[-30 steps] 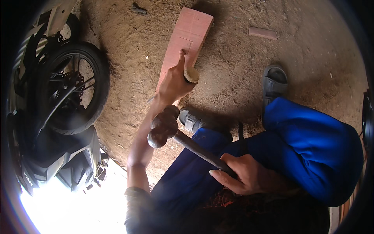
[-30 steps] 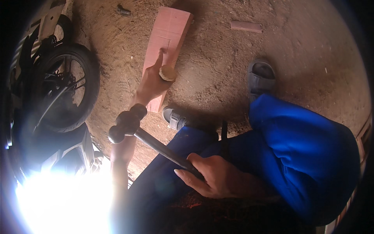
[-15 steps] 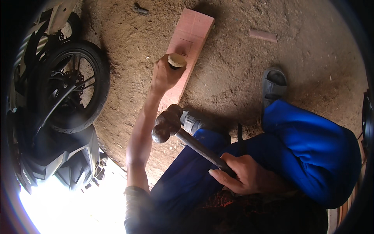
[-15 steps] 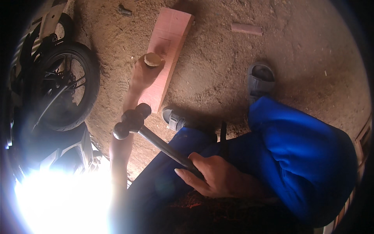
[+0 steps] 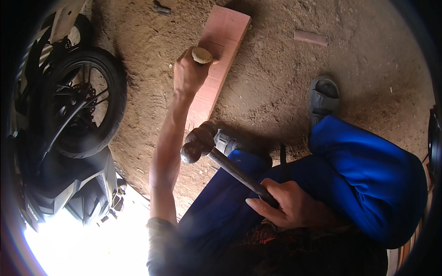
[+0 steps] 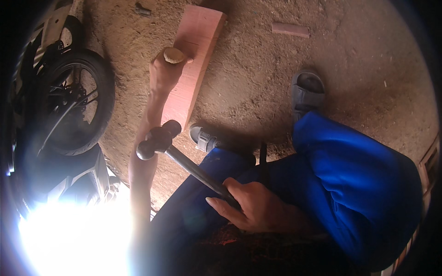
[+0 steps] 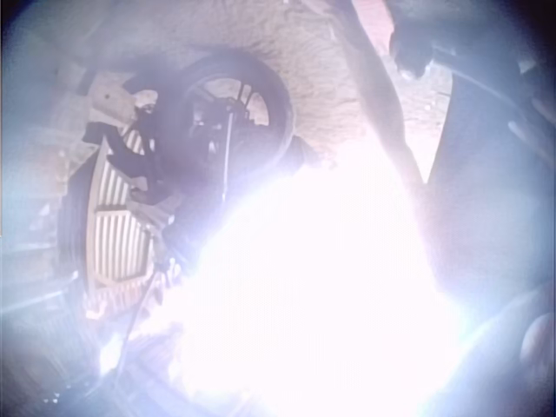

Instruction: The person sits on the ground and uses a hammer and chisel to carve a rectangular groove into a pinkish wooden plank. They repeatedly position the chisel and strike it with the hammer to remove wood chips and deepen the cut.

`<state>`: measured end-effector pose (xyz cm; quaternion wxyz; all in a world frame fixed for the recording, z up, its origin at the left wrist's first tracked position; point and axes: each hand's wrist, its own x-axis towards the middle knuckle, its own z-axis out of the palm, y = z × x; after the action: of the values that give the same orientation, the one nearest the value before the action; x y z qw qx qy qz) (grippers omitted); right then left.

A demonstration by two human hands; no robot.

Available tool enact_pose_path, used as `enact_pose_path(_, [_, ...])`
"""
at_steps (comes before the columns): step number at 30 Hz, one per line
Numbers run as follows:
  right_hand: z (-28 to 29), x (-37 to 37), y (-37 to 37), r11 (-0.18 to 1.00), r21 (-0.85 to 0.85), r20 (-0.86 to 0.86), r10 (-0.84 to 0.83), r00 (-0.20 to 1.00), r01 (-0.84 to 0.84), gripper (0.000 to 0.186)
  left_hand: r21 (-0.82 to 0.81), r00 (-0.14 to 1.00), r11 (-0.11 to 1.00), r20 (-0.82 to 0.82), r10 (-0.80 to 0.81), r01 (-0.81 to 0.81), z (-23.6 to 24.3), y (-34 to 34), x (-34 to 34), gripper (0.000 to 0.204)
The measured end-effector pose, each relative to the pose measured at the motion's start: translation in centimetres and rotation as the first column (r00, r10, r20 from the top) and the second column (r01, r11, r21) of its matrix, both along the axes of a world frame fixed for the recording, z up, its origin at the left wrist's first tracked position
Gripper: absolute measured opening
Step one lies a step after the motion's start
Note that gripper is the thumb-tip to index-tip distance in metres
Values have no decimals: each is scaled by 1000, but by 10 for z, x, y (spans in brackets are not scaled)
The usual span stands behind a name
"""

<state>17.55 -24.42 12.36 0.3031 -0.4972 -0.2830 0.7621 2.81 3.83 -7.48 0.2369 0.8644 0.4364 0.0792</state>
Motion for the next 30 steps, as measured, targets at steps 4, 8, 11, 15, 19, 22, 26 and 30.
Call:
enact_pose_path(4, [-2,-3,-2,1000,24,30,-1,1000,0,29,-41,993,996,-91,75,-79,-9,14,-1,34])
enact_pose_path(8, [-3,-1,2,1000,-10,-1,16,1000,-16,29,-50,996,995,-10,-91,91,-2,31,7,46])
enact_pose_path(11, [-3,2,5,1000,-3,10,29,1000,-29,30,-69,993,993,-67,-99,95,4,31,4,51])
enact_pose_path(15, [-4,2,5,999,-20,22,43,999,-42,31,-38,988,987,3,-155,155,-6,36,-2,51])
enact_pose_path(19, [-5,4,7,999,-50,23,22,999,-21,33,-125,1000,992,3,-14,14,-6,37,1,51])
enact_pose_path(22, [-3,8,12,994,-100,16,51,999,-49,34,-213,999,977,-43,-9,0,5,38,-2,51])
enact_pose_path(26, [-6,7,10,994,-93,26,62,998,-60,34,-113,990,983,11,-142,143,7,35,-3,57])
enact_pose_path(30, [-6,6,11,994,-89,25,60,998,-58,34,-132,999,990,-6,-50,49,0,34,0,52])
